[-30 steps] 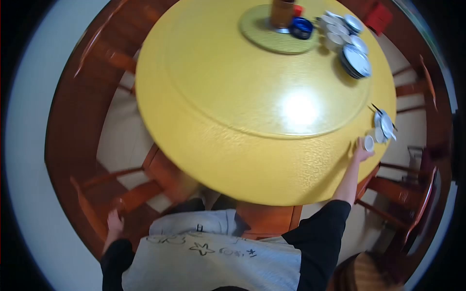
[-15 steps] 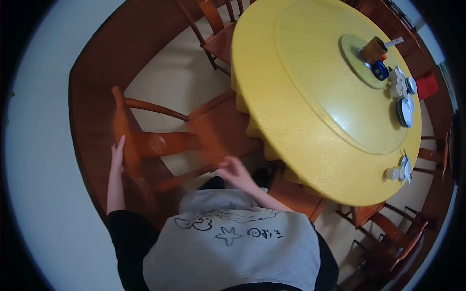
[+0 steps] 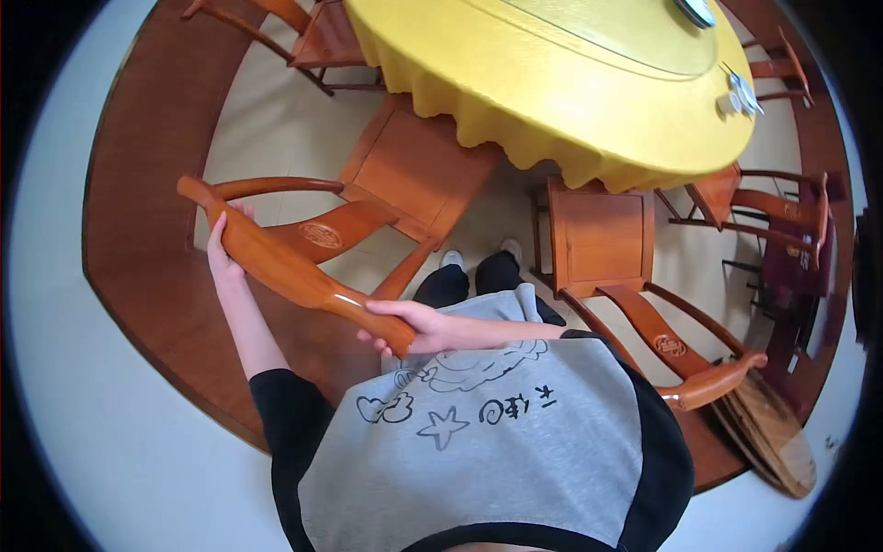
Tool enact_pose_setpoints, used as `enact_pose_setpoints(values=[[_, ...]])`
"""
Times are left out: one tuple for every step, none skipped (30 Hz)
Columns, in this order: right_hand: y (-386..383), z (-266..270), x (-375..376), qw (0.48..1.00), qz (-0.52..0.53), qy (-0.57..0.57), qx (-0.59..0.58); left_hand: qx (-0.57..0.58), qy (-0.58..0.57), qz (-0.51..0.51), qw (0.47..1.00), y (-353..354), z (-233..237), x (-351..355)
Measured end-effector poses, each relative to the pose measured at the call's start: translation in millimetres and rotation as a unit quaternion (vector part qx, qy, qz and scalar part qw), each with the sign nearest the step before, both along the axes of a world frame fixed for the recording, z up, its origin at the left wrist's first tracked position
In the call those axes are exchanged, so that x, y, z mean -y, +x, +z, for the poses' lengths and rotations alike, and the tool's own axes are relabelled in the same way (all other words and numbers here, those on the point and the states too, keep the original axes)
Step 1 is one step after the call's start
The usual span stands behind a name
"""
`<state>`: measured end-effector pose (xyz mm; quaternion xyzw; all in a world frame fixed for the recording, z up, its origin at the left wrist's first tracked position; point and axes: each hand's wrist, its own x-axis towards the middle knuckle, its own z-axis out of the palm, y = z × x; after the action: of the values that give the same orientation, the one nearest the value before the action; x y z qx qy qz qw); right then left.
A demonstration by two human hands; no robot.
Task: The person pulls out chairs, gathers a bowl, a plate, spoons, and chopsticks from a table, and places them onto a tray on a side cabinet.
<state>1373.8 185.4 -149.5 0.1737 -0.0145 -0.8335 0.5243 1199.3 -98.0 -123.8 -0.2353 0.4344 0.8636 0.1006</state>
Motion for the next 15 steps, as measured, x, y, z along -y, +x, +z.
enact_pose_setpoints(values=[[8.3, 2.6, 3.9, 1.000, 0.005, -0.020, 0.002, 0.015, -0.019, 0.008, 1.000, 5.0, 0.4, 5.7], [13.6, 4.4, 5.7, 0.999, 0.009, -0.040, 0.004, 0.012, -0.021, 0.006, 1.000, 9.7, -1.0, 11.0], [13.8, 10.2, 3.1, 0.999, 0.007, -0.042, 0.000, -0.004, -0.038, -0.018, 0.999, 14.5, 0.2, 12.6], [11.0, 15.8, -1.8, 0.999, 0.038, 0.025, -0.001, -0.020, -0.056, -0.041, 0.997, 15.9, 0.6, 13.7], [6.2, 21.5, -8.2, 0.993, 0.068, 0.092, -0.002, -0.024, -0.058, -0.043, 0.997, 13.1, -1.7, 12.1], [2.1, 23.9, -19.2, 0.992, 0.059, 0.111, -0.014, -0.021, -0.052, -0.059, 0.997, 8.9, -1.5, 1.8], [-0.8, 25.1, -31.4, 0.990, 0.040, 0.133, -0.023, -0.018, -0.046, -0.074, 0.996, 4.4, -1.9, -8.3], [-4.2, 26.2, -43.8, 0.989, 0.033, 0.140, -0.031, 0.002, 0.016, -0.068, 0.998, 0.3, -4.0, -16.5], [-7.2, 27.3, -56.6, 0.988, 0.026, 0.149, -0.038, -0.001, 0.015, -0.070, 0.997, 1.5, -2.4, -26.2], [-9.8, 28.9, -68.2, 0.987, 0.035, 0.153, -0.038, -0.001, 0.034, -0.069, 0.997, 3.6, -0.4, -37.5], [-11.0, 29.5, -80.9, 0.986, 0.044, 0.157, -0.038, -0.002, 0.052, -0.067, 0.996, 6.3, 1.1, -49.2], [-9.6, 28.0, -93.2, 0.986, 0.050, 0.157, -0.032, -0.015, 0.037, -0.082, 0.996, 8.7, 0.9, -59.5], [-7.4, 32.1, -110.3, 0.984, 0.055, 0.168, -0.036, -0.016, 0.035, -0.087, 0.995, 13.9, 1.5, -74.7], [-4.3, 32.8, -128.4, 0.983, 0.066, 0.165, -0.036, -0.012, 0.026, -0.069, 0.997, 21.2, 2.2, -92.4], [-1.6, 32.8, -145.3, 0.983, 0.077, 0.162, -0.037, -0.009, 0.017, -0.050, 0.999, 28.8, 3.4, -109.0]])
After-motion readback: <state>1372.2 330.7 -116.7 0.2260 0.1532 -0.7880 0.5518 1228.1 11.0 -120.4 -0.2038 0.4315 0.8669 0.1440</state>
